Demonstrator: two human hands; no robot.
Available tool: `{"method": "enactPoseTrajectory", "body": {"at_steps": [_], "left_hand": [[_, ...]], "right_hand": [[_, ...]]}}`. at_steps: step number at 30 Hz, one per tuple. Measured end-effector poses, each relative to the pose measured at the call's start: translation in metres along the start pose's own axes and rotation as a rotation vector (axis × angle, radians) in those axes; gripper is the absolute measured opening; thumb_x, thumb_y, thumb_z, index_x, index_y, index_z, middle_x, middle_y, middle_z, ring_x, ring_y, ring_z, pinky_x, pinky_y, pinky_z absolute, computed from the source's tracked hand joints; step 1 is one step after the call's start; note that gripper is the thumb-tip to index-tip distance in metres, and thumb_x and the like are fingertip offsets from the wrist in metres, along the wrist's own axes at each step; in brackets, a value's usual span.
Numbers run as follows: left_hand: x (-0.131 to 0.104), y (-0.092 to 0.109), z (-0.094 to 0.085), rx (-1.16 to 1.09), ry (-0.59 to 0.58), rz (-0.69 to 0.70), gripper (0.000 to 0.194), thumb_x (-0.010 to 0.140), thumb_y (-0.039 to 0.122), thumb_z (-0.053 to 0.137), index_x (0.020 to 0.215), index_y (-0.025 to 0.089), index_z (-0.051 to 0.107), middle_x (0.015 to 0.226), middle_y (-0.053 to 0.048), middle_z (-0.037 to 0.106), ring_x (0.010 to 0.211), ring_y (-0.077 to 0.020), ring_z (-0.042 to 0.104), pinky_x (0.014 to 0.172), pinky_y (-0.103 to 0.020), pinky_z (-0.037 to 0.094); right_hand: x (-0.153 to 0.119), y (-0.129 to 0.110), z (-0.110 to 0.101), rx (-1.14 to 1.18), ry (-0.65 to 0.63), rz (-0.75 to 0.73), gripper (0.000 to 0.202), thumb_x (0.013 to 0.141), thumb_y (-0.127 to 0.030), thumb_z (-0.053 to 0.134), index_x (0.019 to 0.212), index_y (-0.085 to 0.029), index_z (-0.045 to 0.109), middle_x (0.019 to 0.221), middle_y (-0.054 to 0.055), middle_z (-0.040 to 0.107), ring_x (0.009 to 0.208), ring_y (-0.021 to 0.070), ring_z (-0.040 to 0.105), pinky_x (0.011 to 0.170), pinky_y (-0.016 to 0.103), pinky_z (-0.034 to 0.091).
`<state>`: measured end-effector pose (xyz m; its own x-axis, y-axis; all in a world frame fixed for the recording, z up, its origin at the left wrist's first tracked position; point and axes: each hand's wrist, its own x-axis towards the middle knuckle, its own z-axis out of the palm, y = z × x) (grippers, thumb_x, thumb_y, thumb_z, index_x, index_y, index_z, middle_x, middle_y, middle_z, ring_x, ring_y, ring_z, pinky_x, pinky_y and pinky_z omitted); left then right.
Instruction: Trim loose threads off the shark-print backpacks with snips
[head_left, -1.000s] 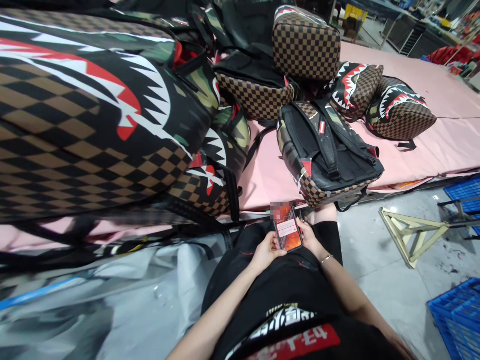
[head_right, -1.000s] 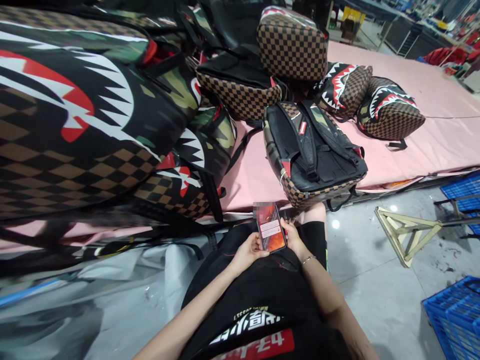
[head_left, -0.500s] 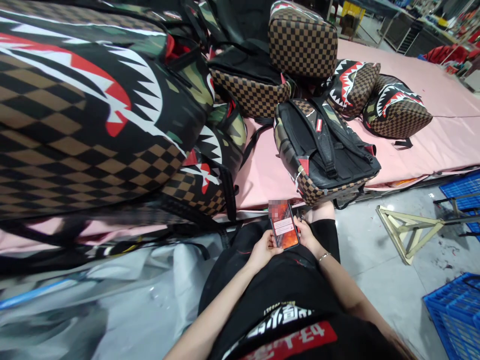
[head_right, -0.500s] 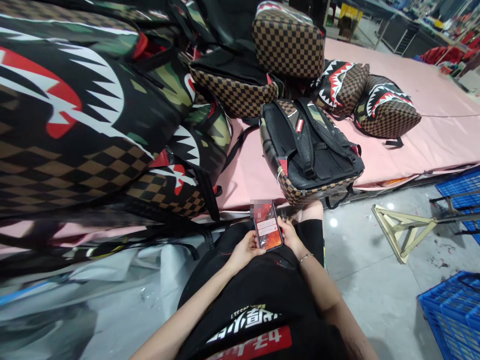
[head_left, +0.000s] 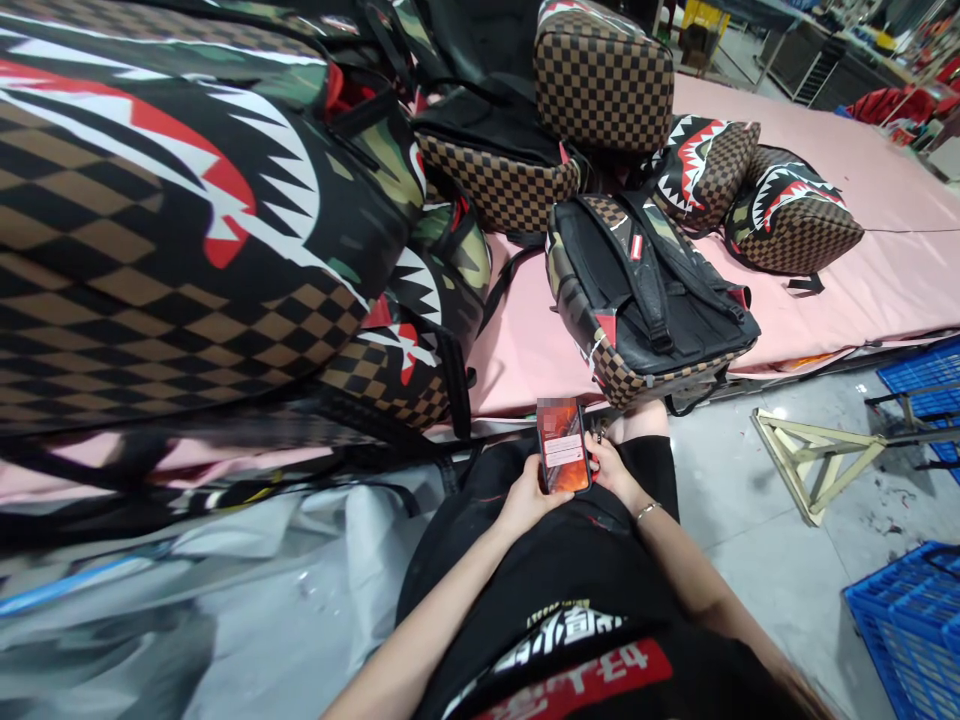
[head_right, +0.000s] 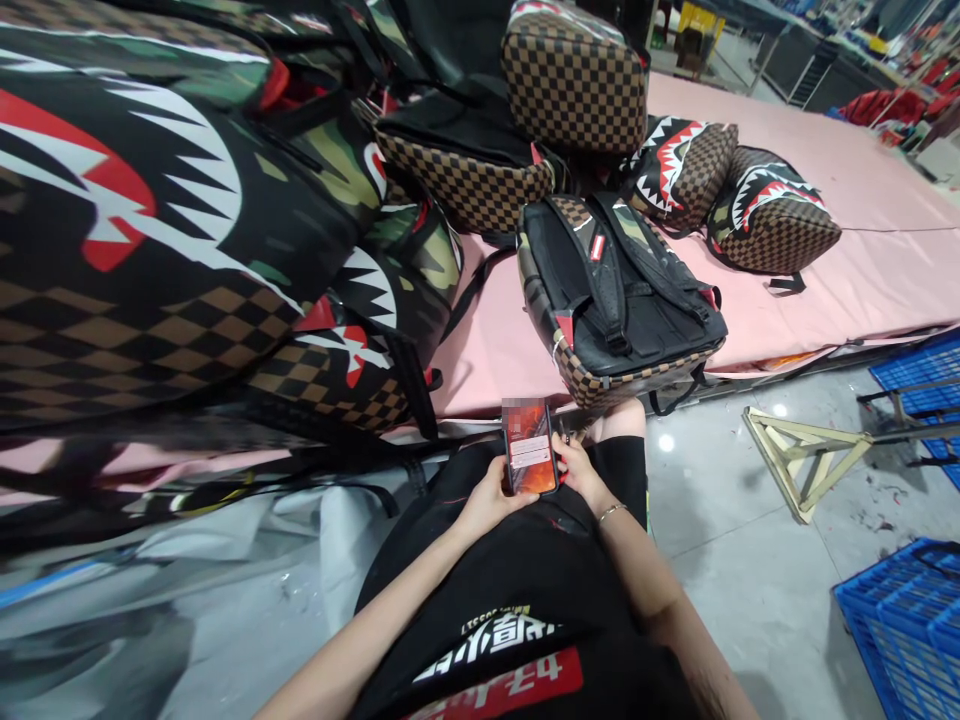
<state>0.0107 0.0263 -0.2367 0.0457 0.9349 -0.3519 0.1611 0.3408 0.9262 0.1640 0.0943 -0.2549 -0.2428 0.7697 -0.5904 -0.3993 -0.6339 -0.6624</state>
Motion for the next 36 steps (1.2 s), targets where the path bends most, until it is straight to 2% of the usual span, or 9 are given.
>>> {"method": "enactPoseTrajectory", "body": {"at_steps": [6, 17, 30, 33, 36], "left_hand": [[0.0000, 0.0018, -0.0009, 0.050, 0.018, -0.006, 0.060, 0.054, 0.034, 0.075, 0.104, 0.019, 0.044, 0.097, -0.005, 0.062, 0.087, -0.0239, 0.062, 0.080, -0.037, 0.048], [-0.0008, 0.0026, -0.0010, 0.016, 0.040, -0.007, 0.060, 0.052, 0.034, 0.076, 0.103, 0.019, 0.049, 0.095, -0.005, 0.065, 0.086, -0.0245, 0.063, 0.078, -0.037, 0.049], [0.0024, -0.0046, -0.0016, -0.076, 0.025, -0.026, 0.057, 0.055, 0.036, 0.076, 0.102, 0.019, 0.049, 0.097, -0.005, 0.062, 0.090, -0.0240, 0.060, 0.082, -0.037, 0.047], [0.0035, -0.0038, -0.0014, -0.148, 0.016, -0.047, 0.046, 0.060, 0.043, 0.071, 0.095, 0.018, 0.052, 0.087, -0.003, 0.063, 0.081, -0.0206, 0.061, 0.073, -0.033, 0.049], [0.0023, -0.0006, -0.0018, -0.235, -0.013, -0.080, 0.037, 0.069, 0.052, 0.060, 0.080, 0.017, 0.054, 0.067, 0.001, 0.059, 0.058, -0.0141, 0.057, 0.057, -0.027, 0.047]], "right_hand": [[-0.0013, -0.0019, 0.0012, -0.014, 0.001, 0.014, 0.035, 0.060, -0.045, 0.074, 0.072, -0.019, 0.054, 0.053, -0.007, 0.053, 0.047, 0.0065, 0.051, 0.042, 0.016, 0.038], [-0.0017, -0.0021, 0.0006, -0.016, 0.005, 0.024, 0.032, 0.062, -0.042, 0.074, 0.068, -0.019, 0.053, 0.053, -0.007, 0.052, 0.048, 0.0062, 0.051, 0.043, 0.016, 0.038], [0.0014, 0.0011, -0.0024, -0.044, -0.004, 0.008, 0.033, 0.062, -0.045, 0.074, 0.069, -0.018, 0.056, 0.052, -0.006, 0.054, 0.045, 0.0062, 0.050, 0.042, 0.016, 0.038], [0.0031, 0.0025, -0.0037, -0.066, -0.008, -0.011, 0.036, 0.061, -0.049, 0.073, 0.068, -0.018, 0.056, 0.051, -0.006, 0.055, 0.044, 0.0071, 0.050, 0.042, 0.017, 0.039], [0.0041, 0.0048, -0.0043, -0.102, -0.014, -0.037, 0.040, 0.061, -0.053, 0.071, 0.068, -0.017, 0.057, 0.052, -0.004, 0.057, 0.045, 0.0087, 0.052, 0.044, 0.019, 0.041]]}}
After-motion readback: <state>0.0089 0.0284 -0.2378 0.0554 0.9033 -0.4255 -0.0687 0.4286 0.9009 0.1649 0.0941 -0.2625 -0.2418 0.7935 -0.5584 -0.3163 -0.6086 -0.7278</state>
